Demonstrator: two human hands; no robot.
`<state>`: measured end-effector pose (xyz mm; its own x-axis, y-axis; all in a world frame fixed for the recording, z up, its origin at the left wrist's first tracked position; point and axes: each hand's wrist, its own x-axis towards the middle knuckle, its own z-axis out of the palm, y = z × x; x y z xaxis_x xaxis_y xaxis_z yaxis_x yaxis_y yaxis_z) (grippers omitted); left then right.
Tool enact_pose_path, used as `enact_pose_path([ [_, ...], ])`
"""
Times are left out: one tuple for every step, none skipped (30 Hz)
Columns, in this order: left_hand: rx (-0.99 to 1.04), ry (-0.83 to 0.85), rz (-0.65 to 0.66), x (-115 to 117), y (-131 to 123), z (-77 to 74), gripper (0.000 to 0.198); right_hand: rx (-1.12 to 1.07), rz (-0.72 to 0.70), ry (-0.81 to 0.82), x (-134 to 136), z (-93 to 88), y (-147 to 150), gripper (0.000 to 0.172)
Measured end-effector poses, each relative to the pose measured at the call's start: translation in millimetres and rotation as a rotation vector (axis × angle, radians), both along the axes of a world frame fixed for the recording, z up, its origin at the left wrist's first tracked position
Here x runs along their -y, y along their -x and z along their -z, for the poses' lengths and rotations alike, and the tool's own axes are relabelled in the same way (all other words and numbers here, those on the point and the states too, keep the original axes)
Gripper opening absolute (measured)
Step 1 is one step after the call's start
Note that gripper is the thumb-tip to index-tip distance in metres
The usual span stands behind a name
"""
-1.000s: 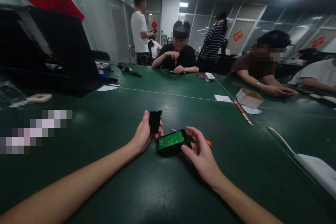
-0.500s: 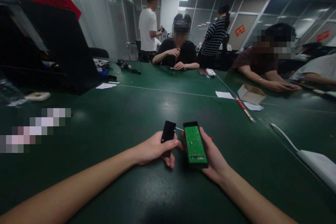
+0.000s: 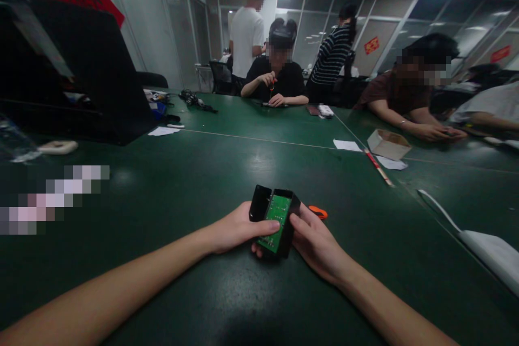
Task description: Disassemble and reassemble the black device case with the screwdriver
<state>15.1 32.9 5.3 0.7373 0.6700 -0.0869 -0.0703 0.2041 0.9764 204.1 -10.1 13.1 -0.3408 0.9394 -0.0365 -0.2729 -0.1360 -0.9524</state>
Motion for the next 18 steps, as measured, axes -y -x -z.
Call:
enact_pose_path([
  [-0.009,-0.013,-0.010,0,0,-0.2,0.039,-0.009,-0.005,-0.003,0,0.4,0,0.064],
  [-0.017,-0.024,-0.018,0,-1,-0.6,0.040,-0.004,-0.006,-0.012,0,1.1,0,0.065],
  [-0.024,-0.035,-0.027,0,-1,-1.1,0.040,0.017,-0.003,-0.027,-1,2.1,0,0.066],
  [-0.030,-0.049,-0.036,1,-2,-1.5,0.041,0.049,0.006,-0.049,-2,3.4,0,0.066],
  [-0.036,-0.066,-0.049,1,-3,-2.0,0.041,0.086,0.018,-0.079,-2,4.9,0,0.067],
  [-0.042,-0.083,-0.061,2,-4,-2.3,0.042,0.120,0.029,-0.111,-3,6.5,0,0.068],
  [-0.049,-0.101,-0.076,2,-5,-2.4,0.042,0.150,0.039,-0.143,-3,8.0,0,0.068],
  [-0.057,-0.115,-0.092,3,-6,-2.2,0.042,0.172,0.046,-0.169,-4,9.2,0,0.068],
  [-0.065,-0.126,-0.105,3,-7,-1.9,0.042,0.186,0.047,-0.187,-4,10.0,0,0.066],
  [-0.070,-0.133,-0.115,4,-7,-1.3,0.042,0.189,0.045,-0.194,-4,10.4,0,0.064],
  [-0.072,-0.136,-0.121,4,-7,-0.5,0.042,0.183,0.041,-0.194,-4,10.4,0,0.061],
  [-0.070,-0.137,-0.121,4,-7,0.3,0.041,0.167,0.039,-0.187,-3,10.0,0,0.058],
  [-0.064,-0.138,-0.115,4,-7,1.1,0.040,0.145,0.042,-0.177,-3,9.4,0,0.055],
  [-0.057,-0.139,-0.106,3,-7,1.8,0.038,0.123,0.046,-0.166,-2,8.7,0,0.053],
  [-0.048,-0.140,-0.096,3,-6,2.3,0.037,0.105,0.050,-0.155,-2,8.1,0,0.051],
  [-0.039,-0.141,-0.088,2,-5,2.6,0.035,0.090,0.054,-0.146,-2,7.7,0,0.050],
  [-0.030,-0.144,-0.078,1,-4,2.8,0.034,0.080,0.054,-0.138,-1,7.6,0,0.049],
  [-0.023,-0.148,-0.070,1,-4,2.9,0.032,0.069,0.050,-0.131,-1,7.8,-1,0.048],
])
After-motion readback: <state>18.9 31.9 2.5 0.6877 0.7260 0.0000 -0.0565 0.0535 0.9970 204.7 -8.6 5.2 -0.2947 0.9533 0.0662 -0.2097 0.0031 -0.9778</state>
